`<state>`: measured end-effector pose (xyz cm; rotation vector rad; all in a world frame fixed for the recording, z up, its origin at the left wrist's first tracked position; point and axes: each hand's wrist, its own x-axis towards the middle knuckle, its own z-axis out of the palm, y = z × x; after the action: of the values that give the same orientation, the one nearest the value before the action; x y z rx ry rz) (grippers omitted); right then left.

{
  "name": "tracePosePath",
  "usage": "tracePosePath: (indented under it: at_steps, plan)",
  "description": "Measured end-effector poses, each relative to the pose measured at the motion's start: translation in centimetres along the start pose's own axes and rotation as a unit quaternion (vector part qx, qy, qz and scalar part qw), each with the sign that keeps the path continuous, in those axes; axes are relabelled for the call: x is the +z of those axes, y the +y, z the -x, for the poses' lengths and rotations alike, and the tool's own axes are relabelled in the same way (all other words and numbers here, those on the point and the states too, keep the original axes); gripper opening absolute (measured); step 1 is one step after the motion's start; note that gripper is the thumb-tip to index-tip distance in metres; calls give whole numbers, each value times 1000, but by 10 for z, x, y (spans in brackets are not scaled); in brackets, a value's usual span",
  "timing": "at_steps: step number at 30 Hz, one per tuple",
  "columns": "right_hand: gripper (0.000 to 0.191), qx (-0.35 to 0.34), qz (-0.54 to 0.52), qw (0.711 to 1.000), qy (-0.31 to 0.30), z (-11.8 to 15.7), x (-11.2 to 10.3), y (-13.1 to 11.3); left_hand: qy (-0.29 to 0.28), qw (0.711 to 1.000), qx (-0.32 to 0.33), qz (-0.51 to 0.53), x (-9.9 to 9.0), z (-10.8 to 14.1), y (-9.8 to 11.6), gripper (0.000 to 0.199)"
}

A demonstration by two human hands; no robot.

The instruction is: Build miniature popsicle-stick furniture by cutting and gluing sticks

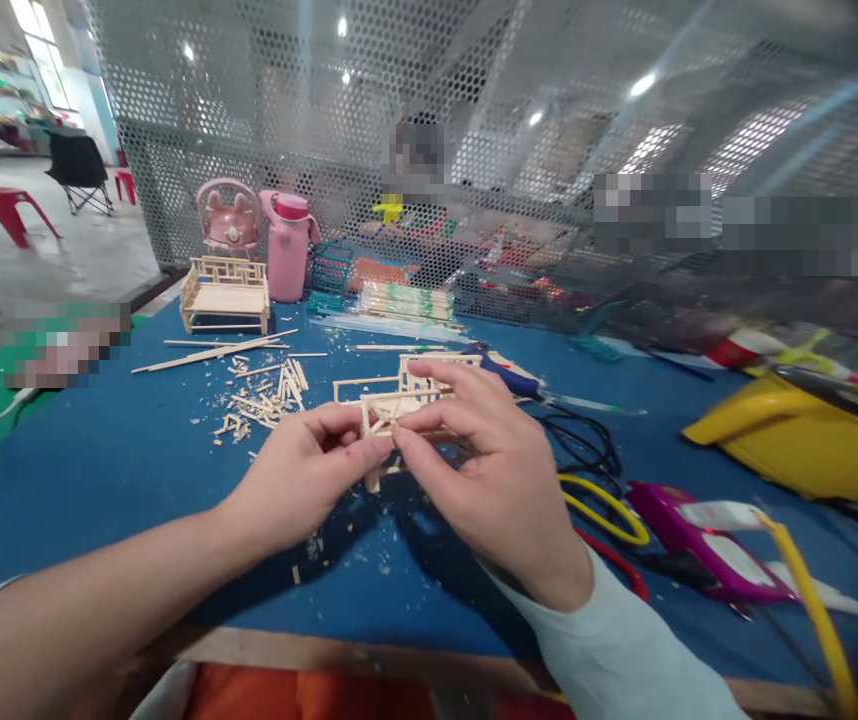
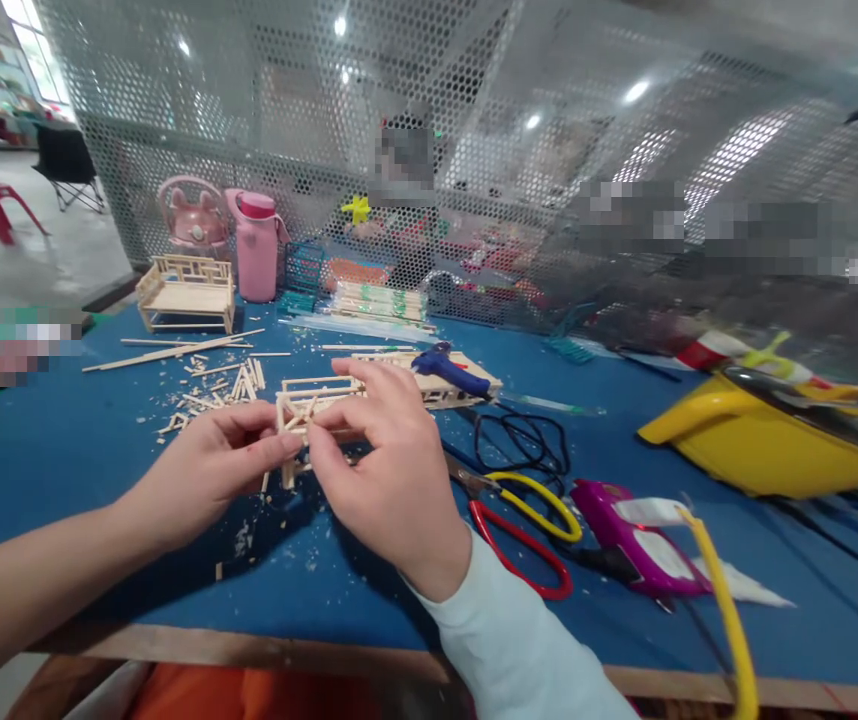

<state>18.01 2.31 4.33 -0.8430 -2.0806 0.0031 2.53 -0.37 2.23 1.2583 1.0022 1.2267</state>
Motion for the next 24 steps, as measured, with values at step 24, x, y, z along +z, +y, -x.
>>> tracePosePath:
  at_steps: [24]
  plan:
    - [12, 15, -26, 998, -56, -16, -6, 6, 15, 998, 0, -67, -8, -16, 18, 19]
